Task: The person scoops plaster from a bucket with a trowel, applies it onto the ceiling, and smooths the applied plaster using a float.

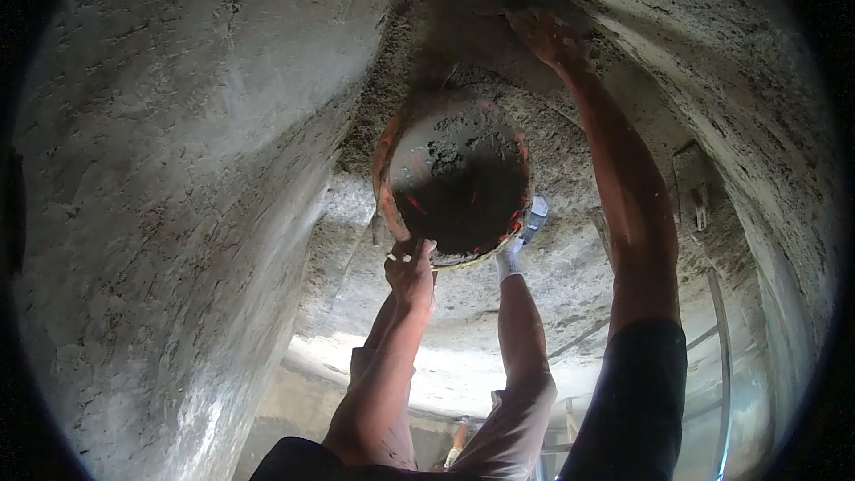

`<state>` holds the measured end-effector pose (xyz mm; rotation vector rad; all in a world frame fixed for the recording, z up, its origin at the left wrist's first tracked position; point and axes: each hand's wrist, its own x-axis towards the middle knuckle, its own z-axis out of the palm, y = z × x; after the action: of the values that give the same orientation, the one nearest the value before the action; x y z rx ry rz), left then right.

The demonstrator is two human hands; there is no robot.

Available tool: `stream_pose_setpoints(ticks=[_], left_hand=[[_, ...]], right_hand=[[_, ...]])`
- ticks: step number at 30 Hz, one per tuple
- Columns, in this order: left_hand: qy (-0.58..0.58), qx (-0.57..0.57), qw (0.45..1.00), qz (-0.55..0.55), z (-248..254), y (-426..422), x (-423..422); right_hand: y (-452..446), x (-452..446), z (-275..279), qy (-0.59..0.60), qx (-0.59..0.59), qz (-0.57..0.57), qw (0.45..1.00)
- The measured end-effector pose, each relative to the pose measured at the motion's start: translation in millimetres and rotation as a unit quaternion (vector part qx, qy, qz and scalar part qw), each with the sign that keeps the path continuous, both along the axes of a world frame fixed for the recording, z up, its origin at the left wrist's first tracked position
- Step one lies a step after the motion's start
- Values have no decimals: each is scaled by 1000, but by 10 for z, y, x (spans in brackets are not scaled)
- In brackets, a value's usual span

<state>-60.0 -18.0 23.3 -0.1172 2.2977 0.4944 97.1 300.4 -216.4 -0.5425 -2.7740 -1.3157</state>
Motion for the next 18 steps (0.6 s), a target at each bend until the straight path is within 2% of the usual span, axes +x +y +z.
stream_pose_setpoints(ticks=[1, 2, 3, 4, 6, 8, 10, 11, 12, 13, 15, 16, 18], left_hand=[[0, -1, 1000, -1, 13, 2, 5], [-1, -4, 1000, 5, 30, 8, 14], [-2, -3, 1000, 11, 28, 32, 10], [0, 1, 1000, 9, 23, 50, -2], [-18, -2, 999, 28, 19, 52, -5], [-6, -26, 1000, 15, 7, 64, 9], [7, -51, 999, -1, -32, 35, 16], [-5, -10, 999, 30, -82, -17, 19], [-17, 31, 998, 61, -108, -40, 17], [-18, 30, 998, 59, -66, 2, 14], [-13, 13, 1000, 14, 17, 144, 4], [-12, 11, 1000, 13, -28, 91, 9], [-22, 60, 997, 45, -164, -60, 22]], right_hand=[[-97, 53, 12, 0, -1, -1, 1000], [-222, 146, -32, 95, -121, -47, 987], [-309, 212, -73, 189, -234, -93, 949], [-384, 261, -132, 280, -340, -134, 888], [-545, 362, -107, 436, -527, -203, 700], [-773, 464, 699, 348, -563, -264, 702], [-1083, 652, 1126, 247, -615, -235, 711], [-1413, 878, 963, 388, -769, -236, 449], [-1735, 1090, 774, 488, -836, -209, 136], [-1899, 1149, 878, 489, -835, -211, 136], [-2116, 1193, 1027, 503, -767, -289, 274], [-2049, 1146, 1088, 504, -767, -290, 272], [-1703, 989, 1334, 302, -729, -289, 542]])
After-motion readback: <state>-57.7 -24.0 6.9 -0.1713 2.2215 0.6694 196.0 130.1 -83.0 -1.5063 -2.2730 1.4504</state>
